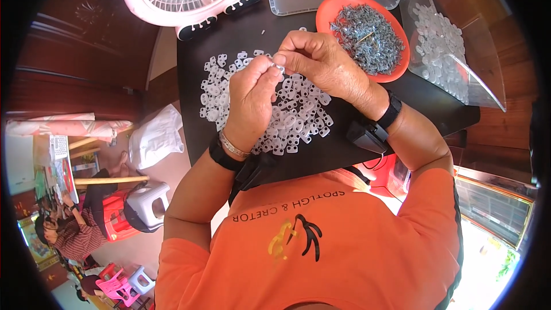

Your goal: Manually inserting small metal screws into white plastic ring components on a table.

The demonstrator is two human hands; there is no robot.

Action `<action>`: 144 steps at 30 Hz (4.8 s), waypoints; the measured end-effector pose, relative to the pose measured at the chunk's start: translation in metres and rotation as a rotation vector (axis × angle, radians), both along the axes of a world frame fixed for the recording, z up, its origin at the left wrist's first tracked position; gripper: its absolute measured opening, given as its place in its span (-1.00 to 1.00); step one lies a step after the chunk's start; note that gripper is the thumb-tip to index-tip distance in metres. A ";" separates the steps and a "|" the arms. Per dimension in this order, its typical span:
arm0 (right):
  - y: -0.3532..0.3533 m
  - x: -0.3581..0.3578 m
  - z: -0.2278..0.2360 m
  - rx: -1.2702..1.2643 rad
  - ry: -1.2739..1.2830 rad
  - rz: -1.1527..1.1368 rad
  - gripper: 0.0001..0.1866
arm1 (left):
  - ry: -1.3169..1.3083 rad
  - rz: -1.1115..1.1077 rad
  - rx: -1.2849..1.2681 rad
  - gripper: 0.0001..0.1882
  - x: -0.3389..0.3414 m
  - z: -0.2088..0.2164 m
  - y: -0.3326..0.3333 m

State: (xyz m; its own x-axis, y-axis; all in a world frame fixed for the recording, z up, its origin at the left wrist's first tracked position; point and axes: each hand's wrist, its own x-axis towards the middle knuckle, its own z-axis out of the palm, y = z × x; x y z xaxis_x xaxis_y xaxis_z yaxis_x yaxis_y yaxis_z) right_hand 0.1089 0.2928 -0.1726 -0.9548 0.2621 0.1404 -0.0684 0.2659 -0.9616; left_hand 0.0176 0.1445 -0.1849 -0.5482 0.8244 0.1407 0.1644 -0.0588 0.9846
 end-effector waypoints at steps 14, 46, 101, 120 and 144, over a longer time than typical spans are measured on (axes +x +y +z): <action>0.014 0.002 0.005 0.337 0.108 -0.264 -0.80 | -0.166 0.062 0.150 -0.81 -0.023 0.001 0.003; 0.005 0.010 0.000 0.951 -0.013 0.155 -0.87 | -0.229 0.065 0.169 -0.79 -0.028 0.005 0.000; 0.003 -0.003 -0.008 0.053 0.025 -0.103 -0.82 | -0.245 -0.014 0.104 -0.76 -0.017 0.002 0.003; 0.011 -0.003 -0.004 -0.422 0.074 0.118 -0.70 | -0.184 -0.146 0.152 -0.75 -0.016 0.004 0.002; 0.021 -0.001 0.002 -0.613 -0.091 0.018 -0.80 | -0.153 -0.029 0.138 -0.79 -0.014 0.005 0.000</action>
